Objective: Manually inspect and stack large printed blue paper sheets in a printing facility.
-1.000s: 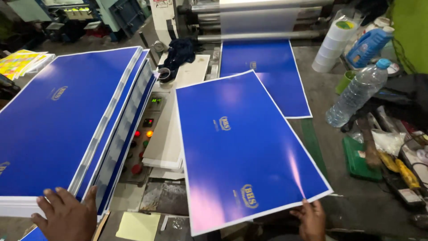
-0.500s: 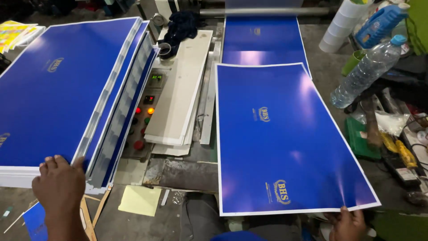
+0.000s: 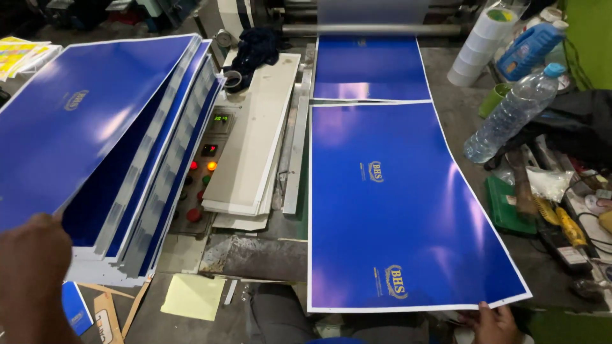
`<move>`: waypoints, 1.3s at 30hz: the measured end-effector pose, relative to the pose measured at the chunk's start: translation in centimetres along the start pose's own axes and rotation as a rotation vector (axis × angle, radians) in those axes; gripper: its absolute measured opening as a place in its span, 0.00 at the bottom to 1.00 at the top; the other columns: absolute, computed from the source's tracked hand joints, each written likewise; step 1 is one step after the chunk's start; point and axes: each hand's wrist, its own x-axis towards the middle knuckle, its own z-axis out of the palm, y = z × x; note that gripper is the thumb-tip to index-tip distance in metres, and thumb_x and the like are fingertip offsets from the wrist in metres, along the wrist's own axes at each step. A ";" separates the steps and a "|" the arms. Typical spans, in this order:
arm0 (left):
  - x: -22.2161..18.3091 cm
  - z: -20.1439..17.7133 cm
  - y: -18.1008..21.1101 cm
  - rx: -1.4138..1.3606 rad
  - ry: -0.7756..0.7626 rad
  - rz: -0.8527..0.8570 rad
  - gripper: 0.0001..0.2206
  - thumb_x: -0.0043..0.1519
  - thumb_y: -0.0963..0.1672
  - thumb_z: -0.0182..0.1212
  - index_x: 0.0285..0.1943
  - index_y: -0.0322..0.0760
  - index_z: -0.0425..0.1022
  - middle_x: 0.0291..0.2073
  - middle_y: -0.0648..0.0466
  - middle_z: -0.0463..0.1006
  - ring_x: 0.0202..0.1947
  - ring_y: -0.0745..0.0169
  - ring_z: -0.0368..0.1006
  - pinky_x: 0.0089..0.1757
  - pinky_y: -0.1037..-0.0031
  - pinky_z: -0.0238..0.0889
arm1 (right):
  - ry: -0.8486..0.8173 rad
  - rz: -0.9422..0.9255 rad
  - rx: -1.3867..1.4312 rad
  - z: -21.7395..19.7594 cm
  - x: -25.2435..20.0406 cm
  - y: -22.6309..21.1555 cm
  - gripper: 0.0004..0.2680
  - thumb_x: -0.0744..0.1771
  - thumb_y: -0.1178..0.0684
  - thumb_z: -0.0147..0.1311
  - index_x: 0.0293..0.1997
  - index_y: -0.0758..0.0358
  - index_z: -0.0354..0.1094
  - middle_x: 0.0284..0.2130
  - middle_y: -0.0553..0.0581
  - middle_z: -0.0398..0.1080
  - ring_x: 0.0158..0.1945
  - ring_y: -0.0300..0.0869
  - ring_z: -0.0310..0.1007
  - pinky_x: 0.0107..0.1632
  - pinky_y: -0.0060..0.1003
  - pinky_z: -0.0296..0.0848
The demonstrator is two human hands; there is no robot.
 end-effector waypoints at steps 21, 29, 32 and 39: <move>-10.4 -1.4 18.0 -0.713 0.061 0.080 0.10 0.67 0.46 0.61 0.35 0.36 0.79 0.18 0.41 0.71 0.19 0.40 0.69 0.26 0.56 0.61 | -0.231 0.032 0.167 16.0 9.9 -5.2 0.11 0.71 0.58 0.47 0.62 0.59 0.60 0.39 0.57 0.73 0.35 0.48 0.77 0.30 0.41 0.76; -11.5 -0.6 23.2 -0.952 -0.122 0.235 0.06 0.62 0.45 0.63 0.38 0.37 0.79 0.24 0.41 0.76 0.25 0.38 0.74 0.28 0.55 0.64 | -0.269 0.148 -0.034 18.3 2.7 -5.6 0.24 0.69 0.52 0.52 0.75 0.59 0.51 0.46 0.65 0.76 0.37 0.49 0.78 0.33 0.41 0.76; -12.8 0.2 27.1 -1.054 -0.105 0.397 0.05 0.60 0.43 0.65 0.38 0.37 0.78 0.26 0.43 0.78 0.25 0.40 0.75 0.28 0.55 0.67 | -0.501 0.124 -0.098 21.9 -3.5 -4.8 0.23 0.67 0.51 0.54 0.72 0.62 0.57 0.45 0.63 0.79 0.38 0.45 0.79 0.34 0.39 0.77; -16.5 3.0 34.8 -1.110 -0.097 0.620 0.05 0.62 0.42 0.65 0.38 0.34 0.77 0.28 0.43 0.80 0.28 0.41 0.77 0.31 0.54 0.68 | -1.355 -0.227 0.087 27.8 -13.6 -5.4 0.16 0.69 0.56 0.61 0.63 0.68 0.64 0.50 0.56 0.74 0.54 0.40 0.73 0.56 0.34 0.72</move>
